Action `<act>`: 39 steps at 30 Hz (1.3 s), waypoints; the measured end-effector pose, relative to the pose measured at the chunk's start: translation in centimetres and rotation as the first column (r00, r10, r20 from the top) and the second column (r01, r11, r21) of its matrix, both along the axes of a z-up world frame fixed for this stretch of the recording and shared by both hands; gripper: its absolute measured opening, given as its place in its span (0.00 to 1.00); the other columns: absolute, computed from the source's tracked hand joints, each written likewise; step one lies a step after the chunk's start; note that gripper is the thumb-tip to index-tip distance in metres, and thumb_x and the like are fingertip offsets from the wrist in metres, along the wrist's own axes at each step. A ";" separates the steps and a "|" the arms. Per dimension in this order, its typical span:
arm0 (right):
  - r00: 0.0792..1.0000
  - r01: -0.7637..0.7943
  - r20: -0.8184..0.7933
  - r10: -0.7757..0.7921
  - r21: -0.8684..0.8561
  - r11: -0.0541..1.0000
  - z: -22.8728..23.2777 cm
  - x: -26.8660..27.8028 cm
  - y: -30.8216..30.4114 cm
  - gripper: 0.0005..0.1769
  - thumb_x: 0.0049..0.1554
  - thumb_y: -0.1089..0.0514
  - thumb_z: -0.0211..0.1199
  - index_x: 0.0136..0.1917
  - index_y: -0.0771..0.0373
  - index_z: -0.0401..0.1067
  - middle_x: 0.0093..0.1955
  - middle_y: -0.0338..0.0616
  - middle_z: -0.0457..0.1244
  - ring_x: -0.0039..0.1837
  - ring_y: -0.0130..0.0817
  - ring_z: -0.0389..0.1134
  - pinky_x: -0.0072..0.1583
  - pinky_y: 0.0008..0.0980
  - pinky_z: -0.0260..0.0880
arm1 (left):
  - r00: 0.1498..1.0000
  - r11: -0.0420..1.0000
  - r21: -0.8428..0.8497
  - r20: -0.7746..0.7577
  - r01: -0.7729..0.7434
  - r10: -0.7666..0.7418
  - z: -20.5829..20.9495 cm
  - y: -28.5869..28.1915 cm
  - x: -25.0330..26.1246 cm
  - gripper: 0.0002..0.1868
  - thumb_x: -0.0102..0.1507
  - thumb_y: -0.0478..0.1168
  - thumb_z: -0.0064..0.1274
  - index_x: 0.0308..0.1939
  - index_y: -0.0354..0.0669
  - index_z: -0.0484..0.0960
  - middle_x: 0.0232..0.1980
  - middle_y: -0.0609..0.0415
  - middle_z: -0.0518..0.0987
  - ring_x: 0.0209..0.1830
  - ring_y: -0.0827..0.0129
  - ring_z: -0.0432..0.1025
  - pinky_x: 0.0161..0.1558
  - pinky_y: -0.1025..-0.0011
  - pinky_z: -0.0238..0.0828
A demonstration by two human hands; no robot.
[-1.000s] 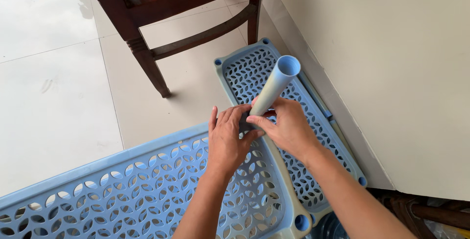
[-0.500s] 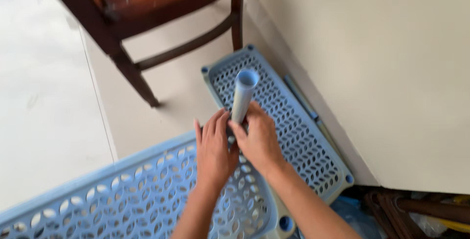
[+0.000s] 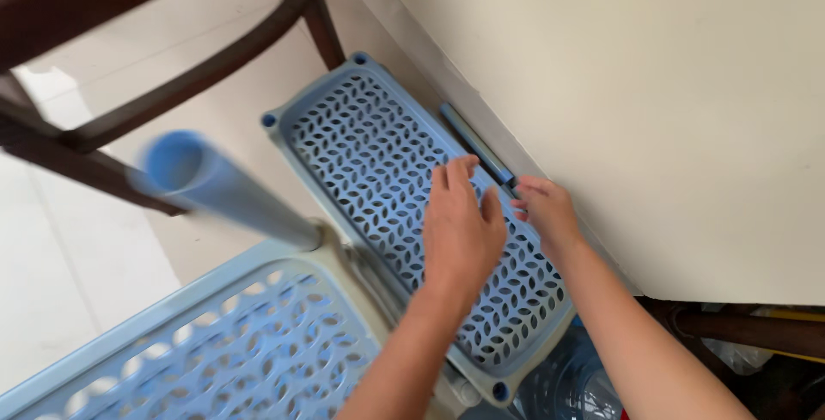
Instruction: The person assembles a plastic shelving unit by inserting cylindrical poles into corner holes of perforated trays and stacking the trays to form a multi-tier rack. The person handles trays and poles one at a time, aligning and pressing them into place.
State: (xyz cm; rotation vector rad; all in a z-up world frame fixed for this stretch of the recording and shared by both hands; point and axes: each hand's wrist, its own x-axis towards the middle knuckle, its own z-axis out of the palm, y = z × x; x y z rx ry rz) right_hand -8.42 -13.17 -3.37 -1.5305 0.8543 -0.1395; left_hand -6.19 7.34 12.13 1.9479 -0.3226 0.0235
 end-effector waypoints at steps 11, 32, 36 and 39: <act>0.992 0.122 -0.028 -0.120 0.392 0.912 -12.0 4.9 -6.0 0.28 0.61 0.70 0.43 0.74 0.73 0.58 0.58 0.59 0.62 0.52 0.40 0.70 0.53 0.33 0.73 | 0.982 0.974 0.204 -0.178 0.099 -0.062 -6.5 -2.5 4.2 0.22 0.63 0.38 0.54 0.60 0.38 0.70 0.58 0.39 0.76 0.52 0.45 0.75 0.48 0.53 0.72; 0.909 -0.150 -0.416 -0.014 -0.358 0.921 -16.8 10.5 -7.2 0.04 0.58 0.61 0.65 0.48 0.61 0.76 0.41 0.49 0.68 0.40 0.40 0.67 0.42 0.36 0.68 | 0.999 0.987 0.158 -0.050 0.001 0.007 -4.6 -0.5 3.9 0.14 0.64 0.38 0.52 0.52 0.36 0.76 0.47 0.41 0.80 0.43 0.47 0.77 0.41 0.52 0.73; 0.895 -0.435 -0.441 0.063 -0.834 0.340 -13.1 10.4 -3.4 0.11 0.55 0.58 0.70 0.53 0.55 0.81 0.45 0.51 0.71 0.47 0.50 0.72 0.50 0.46 0.73 | 0.998 0.953 0.300 0.013 0.051 -0.058 -5.0 -0.2 3.8 0.11 0.63 0.38 0.54 0.46 0.36 0.75 0.44 0.41 0.79 0.43 0.47 0.77 0.43 0.51 0.71; 0.805 -0.575 -0.559 0.200 -0.651 0.495 -9.9 12.2 -3.1 0.26 0.53 0.56 0.71 0.65 0.54 0.74 0.48 0.47 0.72 0.43 0.51 0.76 0.53 0.44 0.76 | 0.995 0.923 0.372 -0.018 0.100 -0.101 -4.9 -0.3 4.0 0.10 0.62 0.39 0.55 0.43 0.37 0.74 0.42 0.41 0.79 0.43 0.47 0.76 0.44 0.49 0.70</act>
